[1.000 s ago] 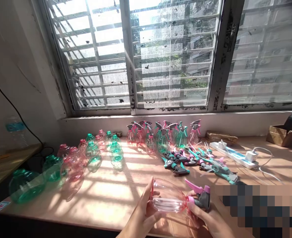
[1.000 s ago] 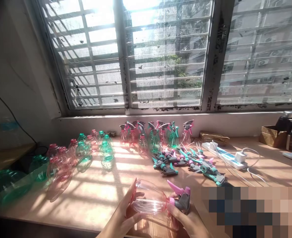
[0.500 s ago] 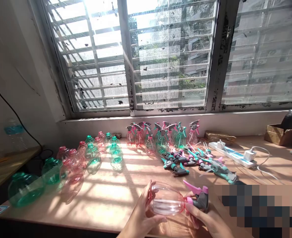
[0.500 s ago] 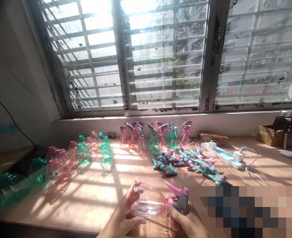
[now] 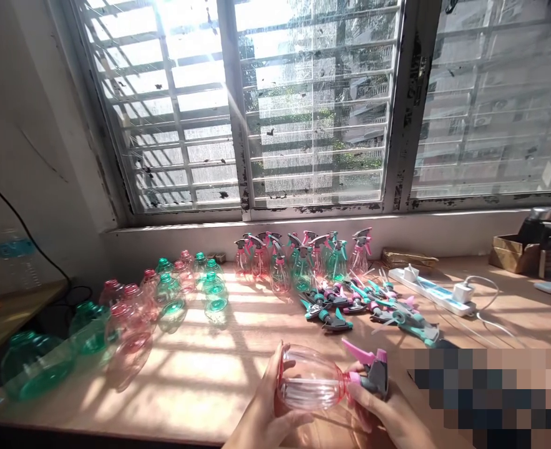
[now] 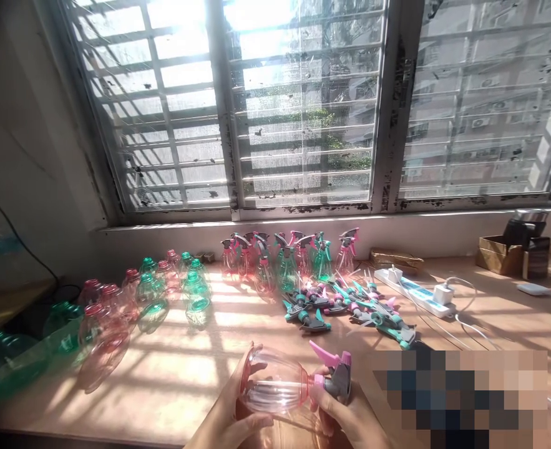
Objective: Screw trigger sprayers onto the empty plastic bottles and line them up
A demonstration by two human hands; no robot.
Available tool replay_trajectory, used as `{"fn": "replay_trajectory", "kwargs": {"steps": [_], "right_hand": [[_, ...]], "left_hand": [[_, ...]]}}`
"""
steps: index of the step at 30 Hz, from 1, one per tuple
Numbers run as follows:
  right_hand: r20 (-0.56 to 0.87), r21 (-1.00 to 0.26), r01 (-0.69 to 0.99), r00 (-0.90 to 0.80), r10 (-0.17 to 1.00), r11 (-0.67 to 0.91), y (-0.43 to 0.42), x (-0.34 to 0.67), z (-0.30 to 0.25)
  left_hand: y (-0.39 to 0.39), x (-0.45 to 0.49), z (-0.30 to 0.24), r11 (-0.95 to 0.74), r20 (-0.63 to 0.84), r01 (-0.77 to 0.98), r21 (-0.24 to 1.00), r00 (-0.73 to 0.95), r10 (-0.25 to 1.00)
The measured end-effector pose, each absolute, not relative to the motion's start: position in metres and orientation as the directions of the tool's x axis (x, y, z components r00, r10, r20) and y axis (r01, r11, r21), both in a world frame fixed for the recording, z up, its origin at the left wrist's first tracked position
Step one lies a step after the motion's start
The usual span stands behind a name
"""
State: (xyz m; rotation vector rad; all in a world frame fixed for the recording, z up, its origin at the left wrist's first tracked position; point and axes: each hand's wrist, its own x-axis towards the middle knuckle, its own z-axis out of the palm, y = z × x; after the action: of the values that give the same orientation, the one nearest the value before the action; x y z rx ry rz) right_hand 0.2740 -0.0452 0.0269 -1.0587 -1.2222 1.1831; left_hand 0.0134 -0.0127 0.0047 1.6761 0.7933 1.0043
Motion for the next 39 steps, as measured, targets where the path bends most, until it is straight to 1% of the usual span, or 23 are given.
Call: {"fn": "replay_trajectory", "kwargs": {"steps": [4,7,10,12,16,20,22,25,27,29,33,35,39], "right_hand": [[0.107,-0.992,-0.066,-0.045,0.993,0.104,-0.046,0.275,0.029],[0.097,-0.993,-0.073,-0.05,0.994,0.093,-0.046,0.275,0.029],[0.094,-0.99,-0.105,-0.034,0.995,0.09,-0.046,0.274,0.026],[0.082,-0.985,-0.149,0.013,0.997,0.083,-0.046,0.274,0.023],[0.075,-0.97,-0.227,0.087,0.993,0.093,-0.046,0.275,0.016],[0.056,-0.973,-0.218,0.076,0.996,0.071,-0.045,0.276,0.009],[0.036,-0.975,-0.217,0.077,0.996,0.052,-0.045,0.277,0.008],[0.07,-0.979,-0.19,0.039,0.997,0.076,-0.044,0.277,0.009],[0.087,-0.982,-0.166,0.016,0.996,0.088,-0.044,0.277,0.01],[0.08,-0.983,-0.165,0.029,0.996,0.084,-0.045,0.276,0.012],[0.066,-0.972,-0.22,0.075,0.995,0.081,-0.045,0.276,0.013],[0.088,-0.97,-0.225,0.037,0.995,0.094,-0.045,0.276,0.014],[0.105,-0.978,-0.183,-0.028,0.994,0.098,-0.044,0.278,0.015]], "left_hand": [[-0.016,0.015,0.008,-0.429,0.337,0.153,0.89,0.414,0.846],[-0.017,0.014,0.004,-0.477,0.365,0.219,0.851,0.408,0.837],[-0.017,0.012,0.001,-0.444,0.327,0.232,0.865,0.409,0.852],[-0.017,0.011,0.001,-0.402,0.288,0.239,0.884,0.401,0.87],[-0.017,0.015,0.006,-0.42,0.31,0.205,0.884,0.415,0.855],[-0.017,0.017,0.004,-0.395,0.287,0.234,0.888,0.389,0.875],[-0.017,0.017,0.002,-0.451,0.336,0.271,0.85,0.381,0.861],[-0.017,0.014,0.003,-0.529,0.398,0.302,0.793,0.401,0.825],[-0.018,0.013,0.006,-0.526,0.39,0.288,0.8,0.418,0.821],[-0.019,0.014,0.011,-0.504,0.369,0.254,0.825,0.434,0.822],[-0.019,0.018,0.015,-0.501,0.366,0.225,0.836,0.451,0.814],[-0.018,0.019,0.011,-0.516,0.385,0.227,0.826,0.442,0.811],[-0.015,0.018,-0.001,-0.56,0.429,0.262,0.786,0.422,0.799]]}}
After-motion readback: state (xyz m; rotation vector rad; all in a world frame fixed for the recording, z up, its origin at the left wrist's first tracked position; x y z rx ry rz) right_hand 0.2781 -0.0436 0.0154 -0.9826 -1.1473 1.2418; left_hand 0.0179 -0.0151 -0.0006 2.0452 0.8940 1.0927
